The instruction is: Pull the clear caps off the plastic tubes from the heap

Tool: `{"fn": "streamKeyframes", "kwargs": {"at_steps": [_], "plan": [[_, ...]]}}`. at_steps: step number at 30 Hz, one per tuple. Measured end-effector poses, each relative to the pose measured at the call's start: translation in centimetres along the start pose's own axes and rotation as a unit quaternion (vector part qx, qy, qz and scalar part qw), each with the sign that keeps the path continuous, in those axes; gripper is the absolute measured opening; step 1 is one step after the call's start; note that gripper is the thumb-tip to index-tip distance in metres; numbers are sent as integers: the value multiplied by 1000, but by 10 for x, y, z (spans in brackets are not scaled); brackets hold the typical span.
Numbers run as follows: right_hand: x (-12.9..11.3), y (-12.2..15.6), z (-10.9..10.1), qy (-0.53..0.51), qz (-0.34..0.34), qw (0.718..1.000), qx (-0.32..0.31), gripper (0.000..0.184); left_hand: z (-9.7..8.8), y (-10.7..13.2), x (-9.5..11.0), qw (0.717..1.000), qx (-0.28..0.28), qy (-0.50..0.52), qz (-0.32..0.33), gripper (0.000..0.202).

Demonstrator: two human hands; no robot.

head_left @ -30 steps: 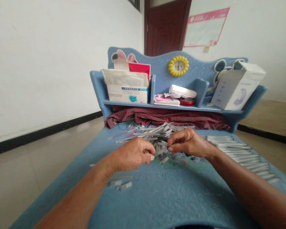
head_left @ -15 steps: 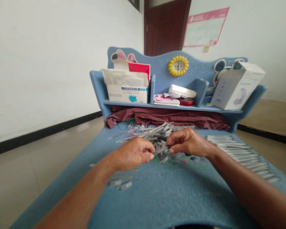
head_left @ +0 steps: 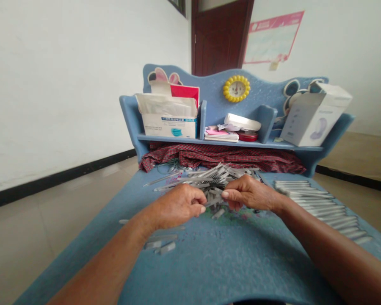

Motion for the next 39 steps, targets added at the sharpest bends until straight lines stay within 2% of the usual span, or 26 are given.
{"fn": "streamKeyframes", "kwargs": {"at_steps": [5,11,15,20,25,29,33,39], "plan": [[1,-1,2,-71,26,997,16,34,-1,-1,1,1000,6,-7,-3,17],[1,-1,2,2,1,1000,10,44,-1,-1,0,1000,10,-13,5,17],[4,-1,3,-58,31,998,23,37,0,-1,0,1000,18,-4,-1,17],[4,-1,1,-6,24,1000,7,44,-1,-1,2,1000,20,-12,0,16],[2,-1,1,-51,38,998,17,37,0,-1,1,1000,22,-13,-1,17],[1,-1,0,13,19,1000,18,45,0,-1,0,1000,19,-17,3,16],[1,-1,1,-22,23,999,14,37,0,-2,0,1000,24,-19,2,16],[1,-1,6,-11,24,1000,1,43,2,-3,0,999,39,-29,25,8]]}}
Point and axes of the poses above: each hand's wrist, its own y-axis away from the middle knuckle, its own z-axis out of the palm, x = y × z, the point moved 1 cm from there along -y, towards the middle knuckle, and after that the axes turned 14 degrees about x, right-handed, at the moved point
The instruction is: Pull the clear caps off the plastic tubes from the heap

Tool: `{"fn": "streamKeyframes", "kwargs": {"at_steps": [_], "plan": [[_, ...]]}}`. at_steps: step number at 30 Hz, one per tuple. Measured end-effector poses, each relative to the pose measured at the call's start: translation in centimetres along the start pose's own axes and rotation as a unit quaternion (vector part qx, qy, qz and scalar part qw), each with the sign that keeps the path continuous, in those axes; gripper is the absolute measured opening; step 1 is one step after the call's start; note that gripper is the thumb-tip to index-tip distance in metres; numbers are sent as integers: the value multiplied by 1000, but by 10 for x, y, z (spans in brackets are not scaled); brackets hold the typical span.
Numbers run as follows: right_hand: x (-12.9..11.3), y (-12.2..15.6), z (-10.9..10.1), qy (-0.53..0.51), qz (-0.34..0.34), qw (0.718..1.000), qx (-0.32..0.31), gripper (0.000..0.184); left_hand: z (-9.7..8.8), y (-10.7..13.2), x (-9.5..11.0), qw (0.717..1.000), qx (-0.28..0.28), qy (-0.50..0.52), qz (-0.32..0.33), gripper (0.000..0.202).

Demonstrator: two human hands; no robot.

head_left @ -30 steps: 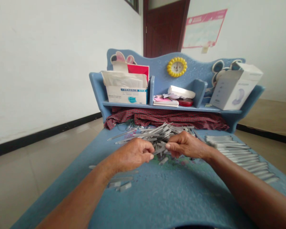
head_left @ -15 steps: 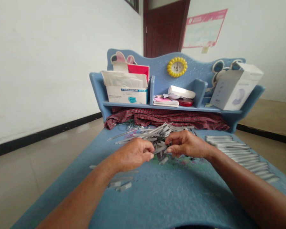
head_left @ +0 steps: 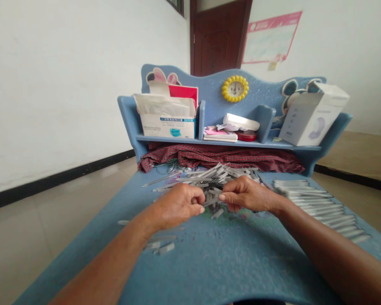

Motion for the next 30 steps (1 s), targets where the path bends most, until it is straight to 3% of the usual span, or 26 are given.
{"fn": "streamKeyframes", "kwargs": {"at_steps": [8,13,17,19,21,23,26,28,30], "plan": [[0,-1,4,-20,30,999,11,46,10,2,-3,990,85,-91,66,7],[0,-3,5,-24,60,997,30,48,11,1,-3,978,107,-139,110,5],[4,-4,3,-29,75,996,30,50,7,-1,-4,976,131,-135,107,14],[6,-4,3,9,59,998,19,44,3,-3,-6,981,148,-101,69,18],[5,-4,6,110,1,994,1,27,-1,-4,-7,985,167,-34,20,18],[2,-3,13,248,-74,966,-17,12,-3,-4,-6,982,180,54,-25,16],[-1,-2,23,412,-116,902,-48,14,-5,-3,-2,966,179,170,-78,15],[-2,-1,26,451,-110,884,-63,13,-5,-2,2,950,184,233,-98,14],[-3,0,25,430,-115,893,-64,13,-4,-2,4,931,196,290,-104,14]]}}
Point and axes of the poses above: each hand's wrist, its own y-axis away from the middle knuckle, its own z-axis out of the palm, x = y × z, the point moved 1 cm from there along -y, towards the middle knuckle, and after that the axes turned 14 degrees about x, right-handed, at the moved point
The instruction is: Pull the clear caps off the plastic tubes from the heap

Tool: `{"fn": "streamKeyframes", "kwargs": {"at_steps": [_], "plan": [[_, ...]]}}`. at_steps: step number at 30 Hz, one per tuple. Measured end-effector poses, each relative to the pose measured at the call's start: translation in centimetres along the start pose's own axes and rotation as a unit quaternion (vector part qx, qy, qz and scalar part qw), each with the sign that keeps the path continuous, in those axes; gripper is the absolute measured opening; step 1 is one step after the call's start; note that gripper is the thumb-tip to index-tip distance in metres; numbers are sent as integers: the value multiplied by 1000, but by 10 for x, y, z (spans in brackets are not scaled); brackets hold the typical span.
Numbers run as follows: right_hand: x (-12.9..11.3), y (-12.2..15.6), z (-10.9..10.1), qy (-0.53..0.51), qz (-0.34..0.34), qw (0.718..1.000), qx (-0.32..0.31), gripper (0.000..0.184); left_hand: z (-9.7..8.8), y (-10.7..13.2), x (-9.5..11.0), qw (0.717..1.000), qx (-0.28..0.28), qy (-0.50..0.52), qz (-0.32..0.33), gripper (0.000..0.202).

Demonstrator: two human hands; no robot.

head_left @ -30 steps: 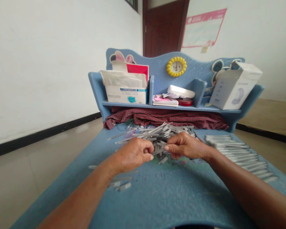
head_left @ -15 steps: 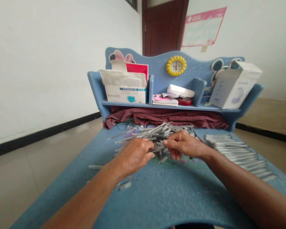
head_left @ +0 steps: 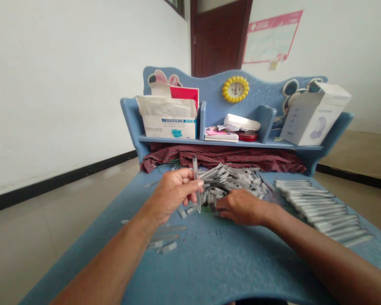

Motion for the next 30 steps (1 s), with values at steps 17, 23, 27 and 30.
{"fn": "streamKeyframes", "kwargs": {"at_steps": [17,23,27,30], "plan": [[-11,-2,11,-529,138,834,72,13,-1,2,3,993,44,112,13,15],[-12,-2,12,-538,142,828,76,15,-2,3,6,992,66,103,17,15],[-12,-2,12,-540,139,825,88,17,0,2,2,993,52,104,11,16],[-13,-3,13,-540,148,823,96,16,2,1,-2,994,34,107,11,15]]}}
Point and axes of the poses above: each hand's wrist, its own y-axis away from the middle knuckle, its own z-axis out of the palm, x = y × z, the point moved 1 cm from there along -y, towards the middle knuckle, and after that the axes turned 14 degrees about x, right-handed, at the moved point
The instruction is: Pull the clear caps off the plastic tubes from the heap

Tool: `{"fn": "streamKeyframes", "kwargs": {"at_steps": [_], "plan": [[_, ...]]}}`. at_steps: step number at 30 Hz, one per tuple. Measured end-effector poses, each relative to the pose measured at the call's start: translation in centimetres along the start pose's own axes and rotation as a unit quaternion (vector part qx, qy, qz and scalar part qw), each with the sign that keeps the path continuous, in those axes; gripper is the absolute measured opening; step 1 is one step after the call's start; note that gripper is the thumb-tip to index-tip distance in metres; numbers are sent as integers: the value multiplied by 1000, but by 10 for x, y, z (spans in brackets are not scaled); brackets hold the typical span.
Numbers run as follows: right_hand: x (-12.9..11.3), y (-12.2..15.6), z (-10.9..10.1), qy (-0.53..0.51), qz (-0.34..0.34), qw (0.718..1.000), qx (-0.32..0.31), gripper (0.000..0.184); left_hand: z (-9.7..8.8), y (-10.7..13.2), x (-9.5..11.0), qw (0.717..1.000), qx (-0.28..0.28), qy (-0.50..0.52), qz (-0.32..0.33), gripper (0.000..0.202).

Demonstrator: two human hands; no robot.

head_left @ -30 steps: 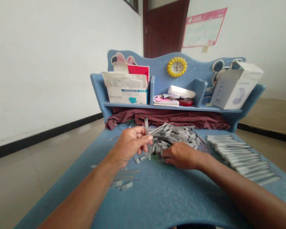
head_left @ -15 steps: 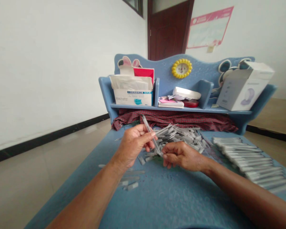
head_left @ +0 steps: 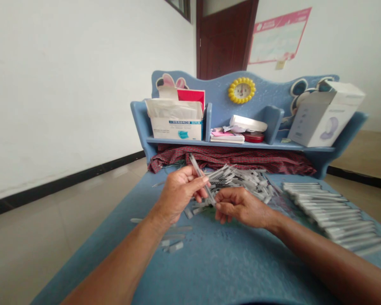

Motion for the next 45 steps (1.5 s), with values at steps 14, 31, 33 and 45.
{"fn": "streamKeyframes", "kwargs": {"at_steps": [14,31,33,45], "plan": [[4,-2,6,-80,14,993,86,33,-7,-4,1,997,21,23,-75,20],[4,4,5,-26,-57,985,160,24,2,0,-5,987,15,110,-115,10],[4,4,4,1,-68,983,171,23,3,1,-5,987,15,108,-118,10],[1,-1,-2,101,-97,979,145,18,6,2,-6,992,42,79,-91,15]]}}
Point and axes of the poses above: each hand's wrist, its own y-axis away from the middle knuckle, its own z-axis out of the palm, x = y × z, the point moved 1 cm from there along -y, towards the middle knuckle, and after that the axes turned 14 degrees about x, right-handed, at the moved point
